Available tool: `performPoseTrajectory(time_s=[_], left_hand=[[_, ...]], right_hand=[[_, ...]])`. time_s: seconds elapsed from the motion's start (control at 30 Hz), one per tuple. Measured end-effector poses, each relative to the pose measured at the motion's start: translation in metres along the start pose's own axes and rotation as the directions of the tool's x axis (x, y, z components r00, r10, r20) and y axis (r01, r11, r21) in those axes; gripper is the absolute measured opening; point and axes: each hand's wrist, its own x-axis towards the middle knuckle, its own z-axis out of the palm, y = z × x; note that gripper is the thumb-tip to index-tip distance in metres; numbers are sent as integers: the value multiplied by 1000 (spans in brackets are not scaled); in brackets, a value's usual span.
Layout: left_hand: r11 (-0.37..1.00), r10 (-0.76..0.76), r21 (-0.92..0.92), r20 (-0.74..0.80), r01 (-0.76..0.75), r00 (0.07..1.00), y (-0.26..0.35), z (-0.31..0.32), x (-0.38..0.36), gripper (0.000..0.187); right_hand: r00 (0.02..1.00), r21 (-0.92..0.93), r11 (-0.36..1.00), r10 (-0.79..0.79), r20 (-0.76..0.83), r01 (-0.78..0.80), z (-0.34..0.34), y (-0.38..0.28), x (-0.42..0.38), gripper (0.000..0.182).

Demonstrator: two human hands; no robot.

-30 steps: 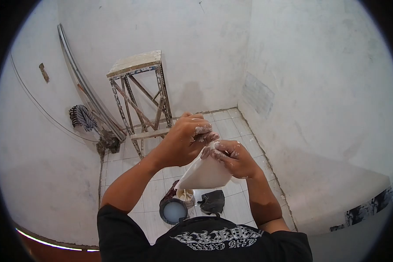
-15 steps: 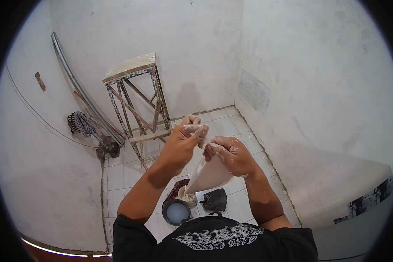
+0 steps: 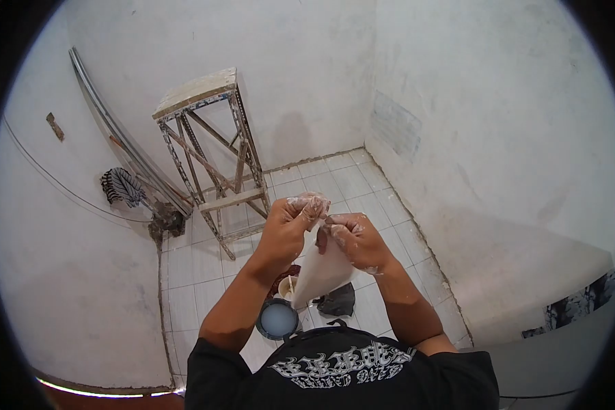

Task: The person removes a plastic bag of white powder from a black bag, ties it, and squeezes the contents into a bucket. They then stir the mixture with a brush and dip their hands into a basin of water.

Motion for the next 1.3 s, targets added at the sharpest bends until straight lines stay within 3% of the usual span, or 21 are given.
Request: performPoseTrajectory(time_s=[0.03,0.1,0.17,0.23,0.3,0.37,0.47,0.63,0.8,0.87,1.0,1.07,1.3], left_hand=[[999,-46,3,3,46,999,8,3,-3,25],[995,-99,3,3,99,995,20,7,-5,24],[969,-32,245,0,31,999,23,6,-4,22],[938,15,347,28,-24,1000,21,4,-1,21],[891,60,446,59,-80,996,22,2,2,21],[550,237,788,173,-279,956,26,-2,5,21],[654,158,736,93,-175,983,28,-7,9,21],[668,54,736,106,-115,993,32,-9,5,20],[701,-30,711,90,-43,995,24,-16,8,20],[704,-138,709,103,25,985,18,-20,9,20],[627,-9,770,157,-117,988,-6,-26,1,19],[727,-113,687,129,-7,985,-15,-27,-1,18],[748,-136,663,124,20,983,-37,-29,-3,17]], right_hand=[[1000,-106,994,-22,-19,20,3,-3,-2,24],[997,-71,997,-28,-69,23,12,3,-1,21],[992,-37,999,-37,-122,32,18,5,-3,18],[971,-289,953,-149,-187,91,20,2,-6,16],[964,-226,969,-149,-222,98,22,16,-5,15],[955,-159,981,-150,-256,111,23,24,-4,14],[937,-289,954,-166,-306,75,22,29,-3,12],[921,-419,899,-264,-287,127,18,30,0,10],[929,-460,881,-253,-269,107,13,36,0,13],[935,-447,888,-240,-260,104,13,37,1,12],[912,-500,861,-276,-303,94,15,46,0,9],[900,-548,830,-310,-306,99,14,56,-1,8],[876,-622,782,-321,-361,30,13,71,1,13]])
